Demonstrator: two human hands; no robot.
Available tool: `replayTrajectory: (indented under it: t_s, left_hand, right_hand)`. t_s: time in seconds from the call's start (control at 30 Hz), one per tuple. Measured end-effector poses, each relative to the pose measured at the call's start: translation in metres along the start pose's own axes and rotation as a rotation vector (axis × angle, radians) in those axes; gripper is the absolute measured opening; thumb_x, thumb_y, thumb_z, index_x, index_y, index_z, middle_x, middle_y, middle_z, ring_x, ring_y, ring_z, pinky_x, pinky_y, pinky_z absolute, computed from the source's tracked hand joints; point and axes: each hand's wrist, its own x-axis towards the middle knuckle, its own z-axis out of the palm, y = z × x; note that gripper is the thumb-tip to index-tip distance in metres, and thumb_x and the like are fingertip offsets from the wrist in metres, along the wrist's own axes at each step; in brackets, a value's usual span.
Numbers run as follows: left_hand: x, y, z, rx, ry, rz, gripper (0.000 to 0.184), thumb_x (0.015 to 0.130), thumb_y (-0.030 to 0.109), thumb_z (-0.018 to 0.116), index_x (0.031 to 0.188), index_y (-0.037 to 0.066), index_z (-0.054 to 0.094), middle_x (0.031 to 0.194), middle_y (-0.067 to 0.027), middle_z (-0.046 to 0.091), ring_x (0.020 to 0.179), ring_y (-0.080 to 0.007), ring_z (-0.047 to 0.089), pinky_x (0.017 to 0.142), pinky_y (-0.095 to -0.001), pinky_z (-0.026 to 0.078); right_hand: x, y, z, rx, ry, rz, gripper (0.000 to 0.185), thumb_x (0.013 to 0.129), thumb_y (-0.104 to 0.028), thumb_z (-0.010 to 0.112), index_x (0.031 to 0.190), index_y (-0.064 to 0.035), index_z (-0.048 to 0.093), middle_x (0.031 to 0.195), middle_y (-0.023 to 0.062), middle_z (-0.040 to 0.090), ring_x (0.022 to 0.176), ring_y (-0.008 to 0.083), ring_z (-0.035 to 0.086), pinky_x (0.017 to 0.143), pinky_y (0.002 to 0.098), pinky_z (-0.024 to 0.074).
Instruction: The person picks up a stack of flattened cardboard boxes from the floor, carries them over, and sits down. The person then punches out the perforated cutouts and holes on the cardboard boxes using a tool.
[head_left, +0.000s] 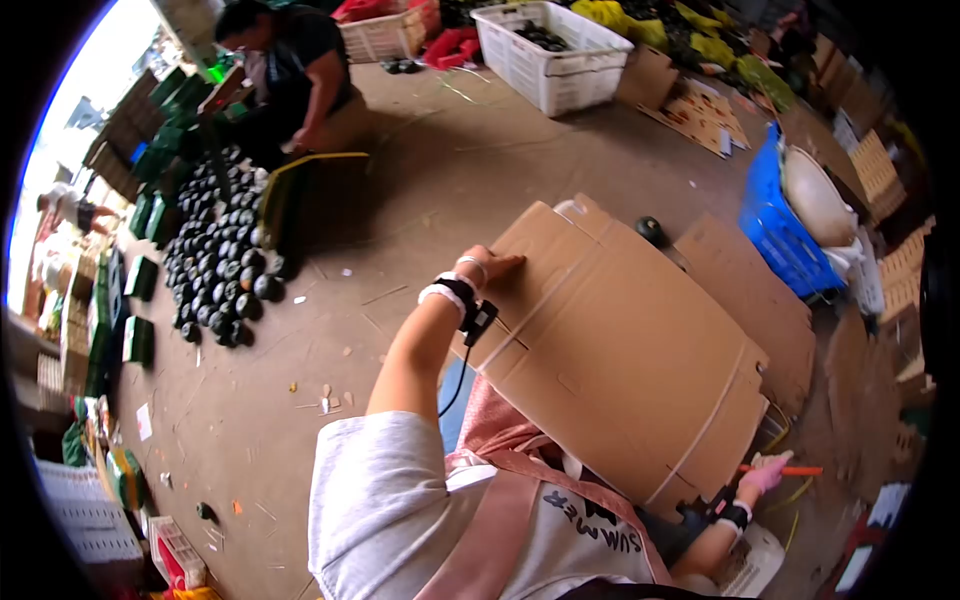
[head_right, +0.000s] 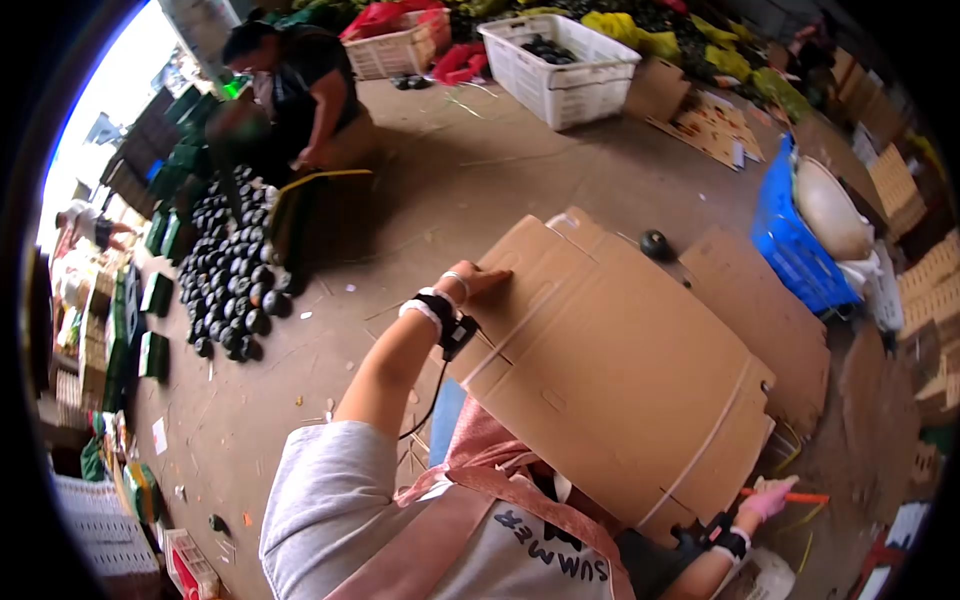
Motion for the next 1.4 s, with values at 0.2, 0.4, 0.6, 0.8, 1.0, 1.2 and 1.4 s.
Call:
replayTrajectory:
  t_s: [0.2,0.4,0.6,0.8,1.0,1.2,1.4]
  left_hand:
    - [0.011,-0.012,-0.007,-0.033,-0.185,0.070,0.082,0.060,0.063,0.063,0.099,-0.009,0.058,0.095,-0.0185,0.061,0.091,-0.0291,0.058,0.077,-0.0332,0.044]
    - [0.006,-0.028,-0.013,-0.205,-0.344,-0.018,0.081,0.058,0.062,0.066,0.099,-0.007,0.059,0.092,-0.0149,0.062,0.084,-0.0242,0.060,0.072,-0.0315,0.047]
    - [0.003,-0.027,-0.007,-0.121,-0.209,0.006,0.082,0.056,0.064,0.066,0.093,-0.009,0.061,0.091,-0.0166,0.062,0.086,-0.0277,0.060,0.074,-0.0323,0.046]
    - [0.008,-0.033,-0.001,0.021,-0.118,0.086,0.086,0.054,0.070,0.060,0.091,-0.007,0.062,0.090,-0.0187,0.062,0.088,-0.0300,0.059,0.077,-0.0331,0.045]
    - [-0.001,-0.025,-0.001,0.110,-0.121,0.127,0.086,0.054,0.073,0.057,0.088,-0.006,0.063,0.088,-0.0195,0.062,0.085,-0.0314,0.060,0.076,-0.0334,0.046]
    - [-0.018,-0.024,0.000,0.236,0.008,0.187,0.093,0.053,0.069,0.064,0.104,-0.007,0.048,0.099,-0.0247,0.057,0.093,-0.0337,0.057,0.079,-0.0358,0.046]
    - [-0.023,-0.037,0.011,0.102,0.049,0.220,0.082,0.048,0.067,0.068,0.084,-0.006,0.055,0.091,-0.0240,0.058,0.085,-0.0328,0.058,0.076,-0.0354,0.046]
  right_hand:
    - [-0.036,-0.063,0.032,-0.838,0.032,-0.420,0.056,0.078,-0.053,0.053,0.081,0.0028,0.053,0.053,0.0014,0.043,0.043,0.0140,0.039,0.044,0.0279,0.0392]
    - [-0.089,-0.171,0.068,-0.367,-0.395,-0.714,0.026,0.085,-0.030,0.051,0.073,-0.0082,0.046,0.057,0.0042,0.038,0.049,0.0136,0.038,0.047,0.0237,0.0374]
    - [-0.194,-0.117,0.113,0.152,-0.429,-0.546,0.030,0.086,-0.033,0.040,0.080,-0.0043,0.045,0.067,0.0051,0.041,0.065,0.0185,0.041,0.067,0.0314,0.0389]
    - [-0.245,-0.035,0.173,0.473,-0.768,0.384,0.031,0.090,-0.041,0.037,0.073,-0.0157,0.044,0.058,-0.0017,0.033,0.054,0.0111,0.031,0.054,0.0269,0.0300]
    - [-0.284,-0.009,0.274,0.659,-1.345,0.420,0.048,0.093,-0.034,0.029,0.050,-0.0157,0.021,0.041,-0.0037,0.017,0.035,0.0099,0.013,0.037,0.0256,0.0168]
    - [-0.348,0.035,0.369,0.468,-1.409,0.237,0.046,0.089,-0.033,0.046,0.051,-0.0139,0.027,0.041,-0.0046,0.024,0.035,0.0064,0.020,0.034,0.0232,0.0187]
    - [-0.361,0.017,0.395,0.548,-1.565,0.091,0.043,0.090,-0.032,0.045,0.055,-0.0117,0.029,0.043,-0.0038,0.026,0.036,0.0062,0.021,0.036,0.0229,0.0199]
